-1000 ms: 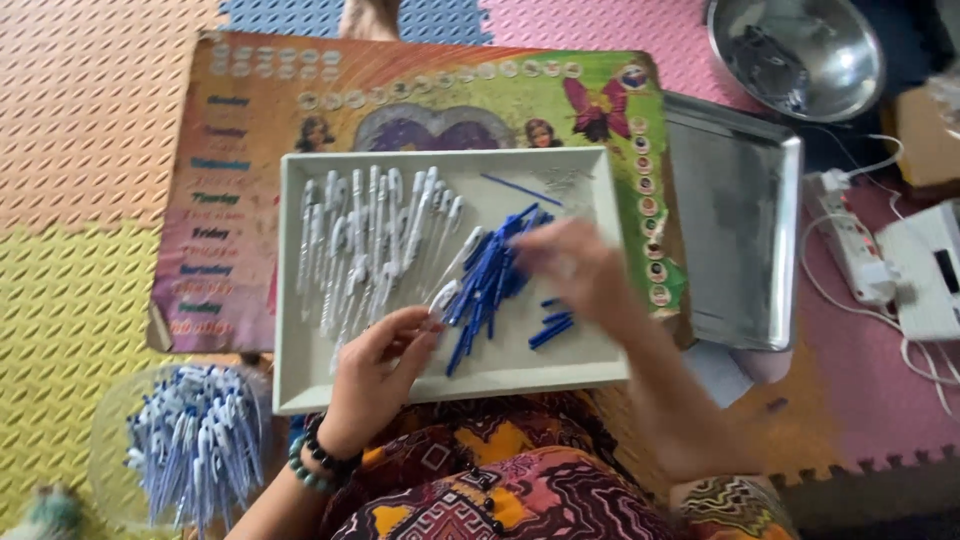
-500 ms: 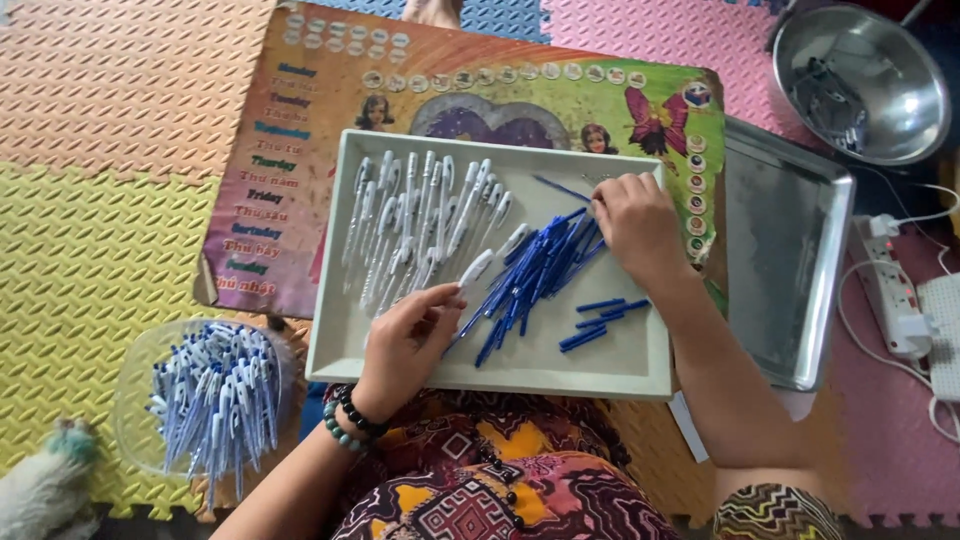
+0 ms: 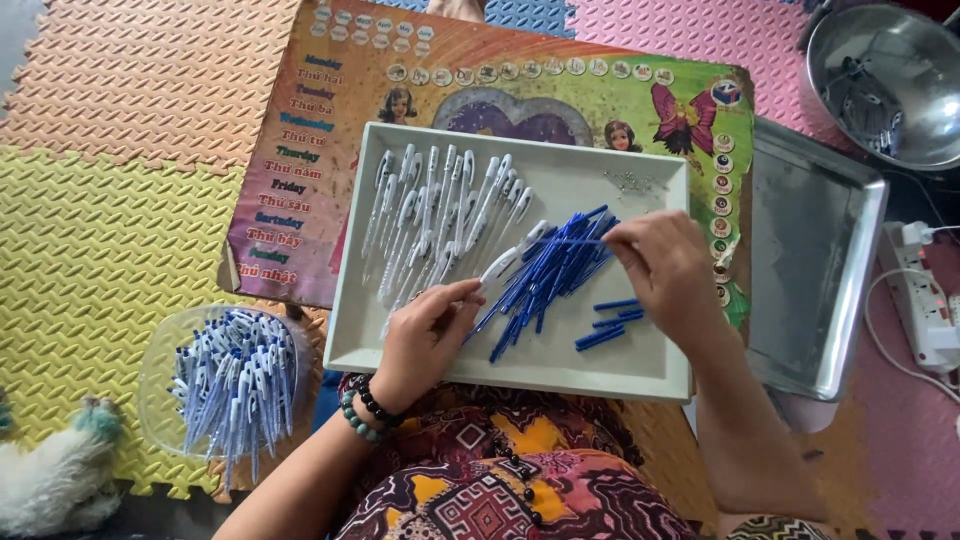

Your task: Assembling ballpoint pens by inserting refills or caps into the pen barrels.

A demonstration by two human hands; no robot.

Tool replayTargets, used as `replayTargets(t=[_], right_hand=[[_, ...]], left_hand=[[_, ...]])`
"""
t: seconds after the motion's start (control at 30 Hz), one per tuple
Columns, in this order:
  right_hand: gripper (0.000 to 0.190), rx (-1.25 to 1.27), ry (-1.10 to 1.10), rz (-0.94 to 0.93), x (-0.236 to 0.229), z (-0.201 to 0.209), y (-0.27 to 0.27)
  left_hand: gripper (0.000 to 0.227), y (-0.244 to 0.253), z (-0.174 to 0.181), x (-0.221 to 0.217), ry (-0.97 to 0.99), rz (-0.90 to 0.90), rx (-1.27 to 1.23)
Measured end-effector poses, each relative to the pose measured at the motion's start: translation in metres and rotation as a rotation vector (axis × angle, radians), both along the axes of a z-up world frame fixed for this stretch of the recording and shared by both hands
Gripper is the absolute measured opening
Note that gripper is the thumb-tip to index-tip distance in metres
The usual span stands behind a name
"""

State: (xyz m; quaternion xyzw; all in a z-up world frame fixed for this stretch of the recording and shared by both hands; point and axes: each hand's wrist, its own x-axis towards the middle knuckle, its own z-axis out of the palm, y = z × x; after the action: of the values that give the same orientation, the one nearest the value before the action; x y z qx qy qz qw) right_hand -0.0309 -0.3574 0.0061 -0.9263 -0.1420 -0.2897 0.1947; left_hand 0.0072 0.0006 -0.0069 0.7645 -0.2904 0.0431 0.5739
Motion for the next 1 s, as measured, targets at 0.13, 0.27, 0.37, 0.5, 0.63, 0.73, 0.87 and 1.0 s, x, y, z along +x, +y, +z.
replayTargets(t=[0.13, 0.27, 0.37, 0.5, 0.63, 0.73, 0.87, 1.0], right_hand=[[0.007, -0.015, 0.010, 0.010, -0.007, 0.027, 0.023], [0.009, 0.033, 0.033, 0.007, -0.011, 0.029, 0.022], [0.009, 0.025, 0.049, -0.007, -0.013, 0.031, 0.023], [0.009, -0.037, 0.052, -0.001, -0.010, 0.031, 0.019], [0.009, -0.208, -0.059, 0.027, 0.009, 0.030, -0.004], [0.014, -0.351, -0.135, 0.000, 0.020, 0.067, 0.015], [0.015, -0.054, -0.052, 0.158, 0.034, 0.032, 0.037], [0.030, 0.448, 0.212, 0.408, 0.009, 0.084, 0.089]], left_hand=[[0.029, 0.000, -0.002, -0.001, 0.014, 0.010, 0.000], [0.030, 0.000, 0.000, 0.000, 0.022, 0.000, -0.003], [0.029, 0.000, 0.002, -0.001, 0.016, 0.002, 0.005], [0.029, 0.000, 0.002, -0.001, -0.006, 0.008, 0.048], [0.030, 0.000, 0.002, -0.003, 0.009, -0.020, 0.075], [0.029, 0.000, 0.004, -0.004, 0.020, -0.051, 0.072], [0.030, 0.002, 0.003, -0.004, 0.037, -0.061, 0.065], [0.031, 0.003, 0.008, -0.001, 0.031, -0.077, 0.017]])
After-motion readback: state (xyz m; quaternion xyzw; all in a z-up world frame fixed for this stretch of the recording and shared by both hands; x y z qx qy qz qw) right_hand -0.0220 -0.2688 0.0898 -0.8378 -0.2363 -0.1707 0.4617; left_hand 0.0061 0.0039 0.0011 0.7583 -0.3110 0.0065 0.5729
